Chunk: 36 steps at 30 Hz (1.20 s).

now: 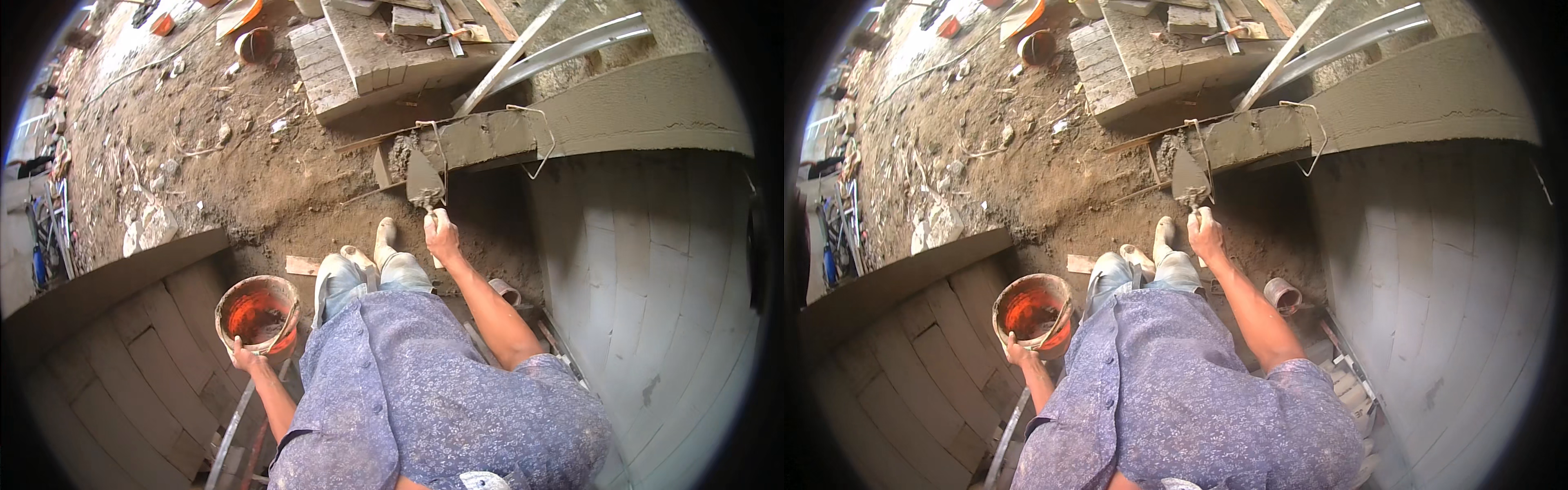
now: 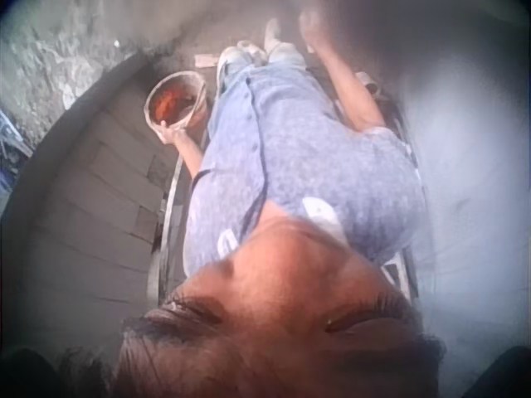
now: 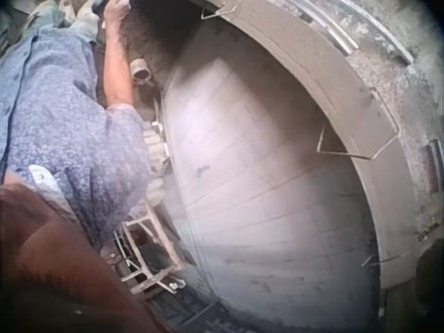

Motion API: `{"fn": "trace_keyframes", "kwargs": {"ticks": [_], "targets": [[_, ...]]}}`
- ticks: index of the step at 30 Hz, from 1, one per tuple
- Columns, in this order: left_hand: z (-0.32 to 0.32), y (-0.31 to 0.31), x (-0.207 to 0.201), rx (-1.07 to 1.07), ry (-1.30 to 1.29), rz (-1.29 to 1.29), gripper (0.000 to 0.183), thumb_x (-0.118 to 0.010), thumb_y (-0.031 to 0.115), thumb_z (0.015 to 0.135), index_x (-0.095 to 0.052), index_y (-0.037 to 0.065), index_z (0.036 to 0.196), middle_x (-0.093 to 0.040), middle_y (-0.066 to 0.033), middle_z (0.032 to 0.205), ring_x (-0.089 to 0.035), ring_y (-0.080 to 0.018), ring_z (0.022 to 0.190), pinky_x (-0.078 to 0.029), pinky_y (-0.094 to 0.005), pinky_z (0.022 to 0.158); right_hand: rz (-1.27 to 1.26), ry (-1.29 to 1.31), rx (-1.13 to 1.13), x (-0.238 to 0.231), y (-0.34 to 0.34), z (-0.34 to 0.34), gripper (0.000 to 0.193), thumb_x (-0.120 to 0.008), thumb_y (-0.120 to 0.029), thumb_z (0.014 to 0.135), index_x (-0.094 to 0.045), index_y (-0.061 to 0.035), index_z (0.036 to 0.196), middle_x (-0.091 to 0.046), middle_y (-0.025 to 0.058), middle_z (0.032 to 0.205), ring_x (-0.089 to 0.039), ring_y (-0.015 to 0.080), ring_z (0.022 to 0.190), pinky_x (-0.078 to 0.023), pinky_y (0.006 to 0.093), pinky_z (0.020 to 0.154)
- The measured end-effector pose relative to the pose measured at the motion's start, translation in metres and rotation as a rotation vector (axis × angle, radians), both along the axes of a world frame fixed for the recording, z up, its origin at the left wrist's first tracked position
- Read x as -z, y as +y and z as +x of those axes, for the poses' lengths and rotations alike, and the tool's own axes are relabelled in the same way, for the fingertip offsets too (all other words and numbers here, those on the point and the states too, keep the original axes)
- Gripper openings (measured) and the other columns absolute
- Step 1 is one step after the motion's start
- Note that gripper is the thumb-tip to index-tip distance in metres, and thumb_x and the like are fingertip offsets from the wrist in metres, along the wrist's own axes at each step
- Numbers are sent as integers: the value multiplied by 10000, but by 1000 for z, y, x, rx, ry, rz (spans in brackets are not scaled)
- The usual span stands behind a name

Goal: The person scoops cement from a bucket with a trowel and applies it to a wall surface, smoothing it with repeated strokes. The person repeatedly refills the trowel from the bucket and continues spreading the cement along the wall.

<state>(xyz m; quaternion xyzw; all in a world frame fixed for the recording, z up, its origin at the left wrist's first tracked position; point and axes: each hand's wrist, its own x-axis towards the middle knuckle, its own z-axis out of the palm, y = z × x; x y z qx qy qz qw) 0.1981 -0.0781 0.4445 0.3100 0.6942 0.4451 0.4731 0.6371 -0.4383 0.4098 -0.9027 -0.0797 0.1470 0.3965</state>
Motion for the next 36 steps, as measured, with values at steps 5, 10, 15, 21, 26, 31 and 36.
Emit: {"fn": "trace_keyframes", "kwargs": {"ticks": [5, 10, 15, 21, 26, 31, 36], "targets": [[57, 62, -14, 209, 70, -17, 389, -661, 2, 865, -603, -75, 1241, -656, -153, 1176, -673, -279, 987, -564, -411, 887, -184, 4, -2, 24, 29, 42, 312, -498, -353, 1011, -551, -47, 991, -670, 259, 828, -632, 513, 826, -523, 555, 694], [117, 146, -15, 452, -49, -34, 390, -650, 5, 876, -604, -52, 1259, -666, -123, 1166, -667, -258, 986, -550, -382, 904, -219, 126, 108, 25, 56, 52, 357, -478, -358, 1017, -551, -17, 945, -665, 247, 733, -661, 393, 555, -543, 496, 537], [189, 253, 27, 691, -79, 0, 324, -676, 9, 876, -630, -56, 1190, -672, -88, 1085, -656, -213, 928, -544, -350, 852, -14, 320, 333, 4, 75, 33, 386, -482, -373, 1018, -550, -4, 928, -631, 194, 677, -625, 298, 453, -522, 428, 455], [247, 322, 36, 785, 26, -113, 255, -734, 72, 862, -675, -34, 1086, -674, -79, 1028, -648, -202, 880, -537, -333, 811, -96, 243, 477, -10, 55, -50, 360, -489, -357, 1012, -578, -10, 980, -657, 226, 763, -650, 404, 601, -530, 480, 565], [262, 348, 37, 868, -1, -108, 276, -743, 75, 844, -674, -40, 1085, -675, -77, 1014, -648, -198, 866, -539, -339, 791, -218, 3, 422, -17, 77, -54, 355, -499, -375, 999, -604, -36, 988, -669, 288, 874, -633, 519, 845, -507, 573, 712], [286, 351, 24, 932, 115, -83, 230, -748, 79, 825, -692, -38, 1014, -677, -74, 951, -648, -198, 818, -540, -339, 760, -429, 52, 255, -15, 91, 17, 339, -499, -388, 1004, -636, -83, 1061, -686, 289, 932, -651, 500, 931, -526, 575, 793], [267, 374, 32, 980, 183, -74, 238, -749, 73, 815, -688, -57, 1005, -676, -102, 934, -653, -215, 795, -548, -355, 734, -454, 92, 395, -8, 98, 55, 394, -507, -421, 987, -663, -66, 1059, -701, 286, 985, -683, 465, 956, -557, 549, 824]]}}
